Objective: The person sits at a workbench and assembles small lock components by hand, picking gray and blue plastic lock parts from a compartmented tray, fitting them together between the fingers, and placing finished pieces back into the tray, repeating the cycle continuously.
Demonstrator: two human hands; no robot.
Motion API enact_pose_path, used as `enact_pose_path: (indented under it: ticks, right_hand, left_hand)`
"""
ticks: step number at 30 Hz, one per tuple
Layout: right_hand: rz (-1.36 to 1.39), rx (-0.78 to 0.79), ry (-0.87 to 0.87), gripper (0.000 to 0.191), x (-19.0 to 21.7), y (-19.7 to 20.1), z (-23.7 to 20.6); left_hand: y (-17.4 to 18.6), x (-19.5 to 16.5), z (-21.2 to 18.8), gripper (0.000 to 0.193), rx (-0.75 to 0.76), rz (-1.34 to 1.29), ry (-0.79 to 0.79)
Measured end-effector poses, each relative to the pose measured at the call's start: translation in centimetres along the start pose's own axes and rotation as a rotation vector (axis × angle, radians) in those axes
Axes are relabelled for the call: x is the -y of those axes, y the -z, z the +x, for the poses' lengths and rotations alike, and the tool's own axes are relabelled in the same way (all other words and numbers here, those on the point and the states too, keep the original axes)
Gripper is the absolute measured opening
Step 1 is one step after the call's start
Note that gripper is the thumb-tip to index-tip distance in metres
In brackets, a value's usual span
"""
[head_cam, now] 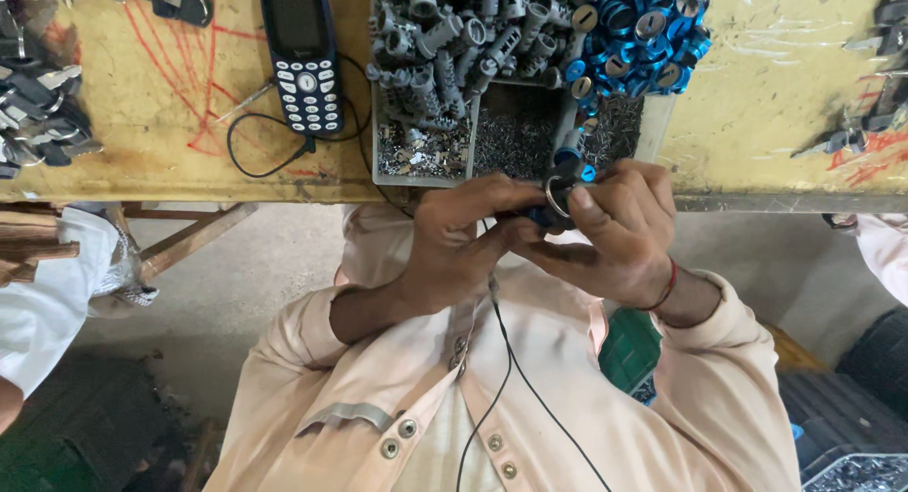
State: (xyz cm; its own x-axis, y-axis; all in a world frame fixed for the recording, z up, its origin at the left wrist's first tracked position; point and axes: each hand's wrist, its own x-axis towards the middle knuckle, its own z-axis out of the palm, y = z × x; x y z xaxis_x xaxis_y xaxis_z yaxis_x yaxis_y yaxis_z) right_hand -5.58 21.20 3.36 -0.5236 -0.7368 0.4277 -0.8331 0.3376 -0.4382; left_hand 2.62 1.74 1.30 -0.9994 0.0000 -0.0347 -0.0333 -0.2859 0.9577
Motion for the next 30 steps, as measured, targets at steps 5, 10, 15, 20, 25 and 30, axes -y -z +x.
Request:
enact_pose_path:
  ticks: [5,10,15,20,25,30]
  right_hand:
    - [0.17,-0.003,-0.011,0.084,-0.6,1.1,0.3]
    - [0.613,0.001,-0.289,0.051,0.2,2.3,0.7]
    - [0.606,-0.086,-0.258,0.037,0.2,1.4,0.8]
    - [0.45,-0.069,-0.083,0.04,-0.8,1.2,1.0]
    - [0.269,0.034,0.059,0.05,-0.8,2.5,2.9]
    - [0.154,0.062,0.012,0.066,-0.2,1.3,2.7]
  left_hand:
    - [0.7,-1.5,0.6,0.032,0.037,0.262,-0.234]
    - [1.2,-2.6,1.2,0.04,0.0,0.461,-0.407]
    - [0.9,-3.2,1.2,0.04,-0.03,0.452,-0.321]
    - [1.0,-3.5,0.9,0.037,0.033,0.483,-0.237]
    - [1.1,-3.0,0.7,0.029,0.115,0.297,-0.054]
    - [1.1,-1.8,0.6,0.025,0.005,-0.24,0.214]
